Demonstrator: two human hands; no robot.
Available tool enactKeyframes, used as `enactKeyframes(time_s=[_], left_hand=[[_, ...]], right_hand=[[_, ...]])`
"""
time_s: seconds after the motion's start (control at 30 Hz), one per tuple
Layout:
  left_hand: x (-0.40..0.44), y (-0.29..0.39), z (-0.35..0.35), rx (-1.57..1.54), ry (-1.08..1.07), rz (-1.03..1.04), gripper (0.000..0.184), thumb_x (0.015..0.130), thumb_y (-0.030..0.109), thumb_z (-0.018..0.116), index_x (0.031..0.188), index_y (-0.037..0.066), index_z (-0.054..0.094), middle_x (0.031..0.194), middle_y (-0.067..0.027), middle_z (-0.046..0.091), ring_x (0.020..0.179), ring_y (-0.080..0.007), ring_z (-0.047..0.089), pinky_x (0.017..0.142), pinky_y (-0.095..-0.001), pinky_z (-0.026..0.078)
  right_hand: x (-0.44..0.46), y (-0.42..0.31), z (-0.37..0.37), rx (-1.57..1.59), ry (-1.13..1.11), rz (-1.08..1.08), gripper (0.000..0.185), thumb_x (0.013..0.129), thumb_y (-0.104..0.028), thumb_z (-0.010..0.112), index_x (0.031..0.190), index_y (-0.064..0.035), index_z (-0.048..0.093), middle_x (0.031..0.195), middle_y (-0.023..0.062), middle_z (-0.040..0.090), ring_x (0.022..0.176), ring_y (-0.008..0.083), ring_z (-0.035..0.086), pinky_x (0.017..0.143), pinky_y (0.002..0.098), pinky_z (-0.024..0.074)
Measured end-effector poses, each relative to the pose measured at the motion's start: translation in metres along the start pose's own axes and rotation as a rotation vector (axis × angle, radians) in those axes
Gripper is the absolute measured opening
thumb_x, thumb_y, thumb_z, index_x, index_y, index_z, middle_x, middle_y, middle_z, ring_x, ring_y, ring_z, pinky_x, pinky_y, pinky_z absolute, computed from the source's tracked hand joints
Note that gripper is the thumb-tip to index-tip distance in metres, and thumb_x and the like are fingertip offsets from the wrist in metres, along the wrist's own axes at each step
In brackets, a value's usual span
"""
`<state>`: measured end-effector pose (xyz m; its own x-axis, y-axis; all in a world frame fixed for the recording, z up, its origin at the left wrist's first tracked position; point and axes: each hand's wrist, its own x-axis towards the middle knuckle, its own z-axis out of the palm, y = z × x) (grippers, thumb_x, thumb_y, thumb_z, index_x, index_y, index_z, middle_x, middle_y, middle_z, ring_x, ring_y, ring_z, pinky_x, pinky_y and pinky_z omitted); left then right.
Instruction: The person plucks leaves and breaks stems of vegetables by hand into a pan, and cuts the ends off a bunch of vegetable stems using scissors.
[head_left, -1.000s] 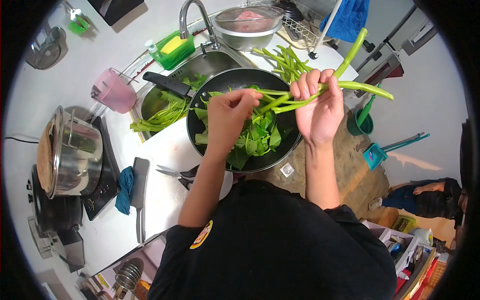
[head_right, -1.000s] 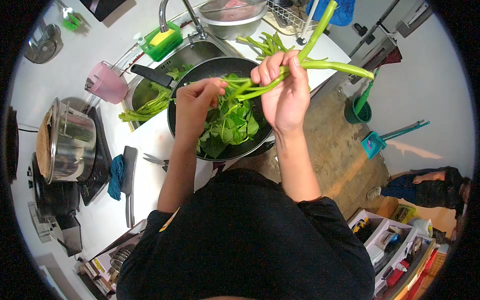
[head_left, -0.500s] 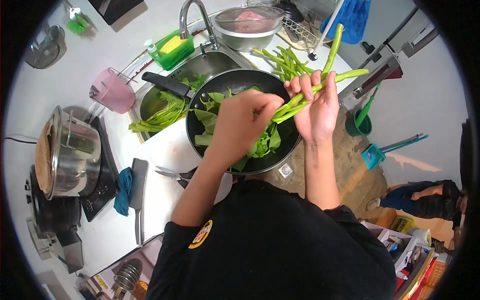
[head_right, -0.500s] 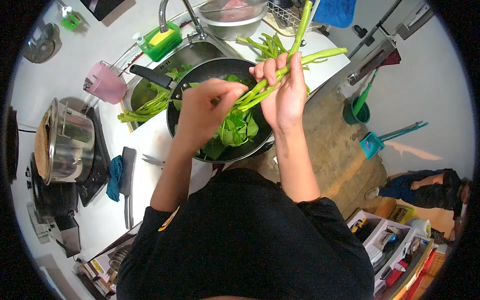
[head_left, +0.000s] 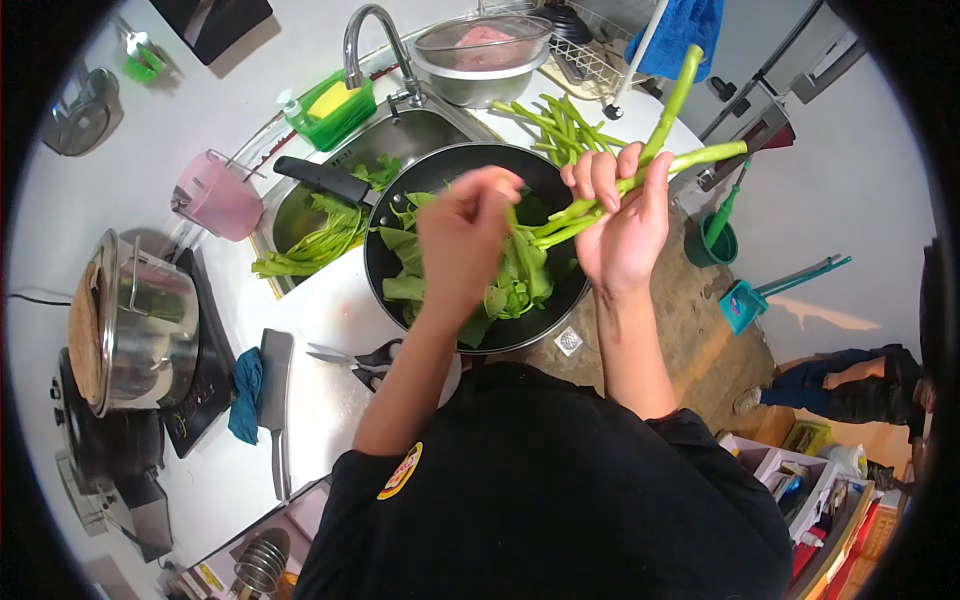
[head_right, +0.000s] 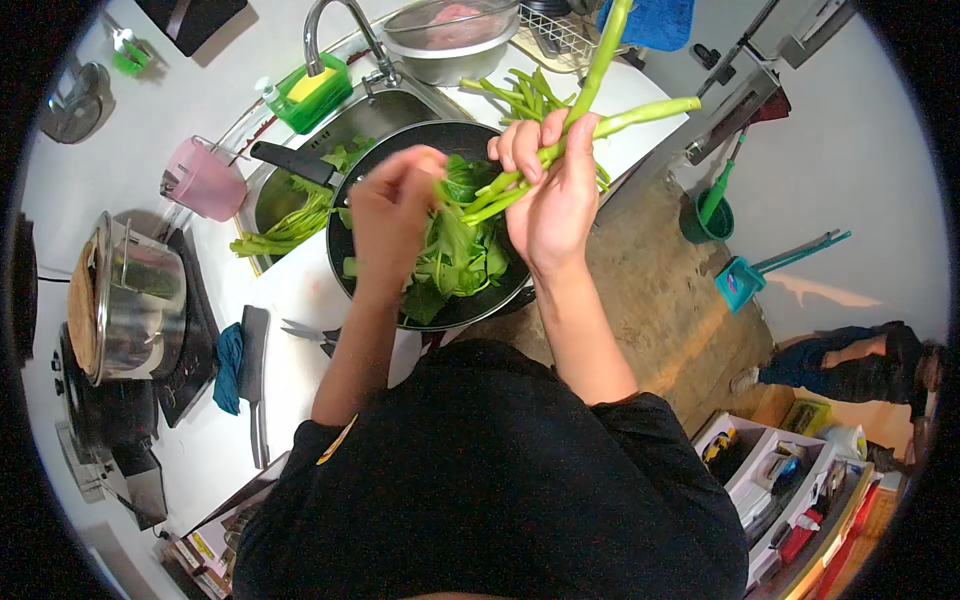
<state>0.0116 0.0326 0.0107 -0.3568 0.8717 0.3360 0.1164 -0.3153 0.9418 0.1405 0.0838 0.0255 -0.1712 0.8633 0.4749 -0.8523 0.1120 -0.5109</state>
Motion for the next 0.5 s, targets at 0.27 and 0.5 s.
enactKeyframes(time_s=[0.27,0.5], left_hand=[[0.015,-0.008,-0.045,0.419,-0.179,-0.088,0.024,0.080,0.010,0.064,0.104,0.005,0.066,0.089,-0.0059,0.066,0.073,-0.0088,0.058,0.069,-0.0206,0.045],[0.002,0.020,-0.001,0.352,-0.405,0.122,0.023,0.080,0.011,0.064,0.102,0.004,0.066,0.084,-0.0060,0.065,0.072,-0.0098,0.057,0.068,-0.0219,0.045]], right_hand=[[0.001,-0.006,-0.009,-0.207,0.157,0.060,0.028,0.098,-0.032,0.035,0.087,-0.0075,0.043,0.075,0.0052,0.047,0.074,0.0160,0.044,0.077,0.0323,0.0380],[-0.002,-0.001,-0.009,-0.319,0.167,0.244,0.032,0.096,-0.039,0.038,0.089,-0.0087,0.044,0.085,0.0035,0.045,0.078,0.0138,0.042,0.073,0.0282,0.0366]])
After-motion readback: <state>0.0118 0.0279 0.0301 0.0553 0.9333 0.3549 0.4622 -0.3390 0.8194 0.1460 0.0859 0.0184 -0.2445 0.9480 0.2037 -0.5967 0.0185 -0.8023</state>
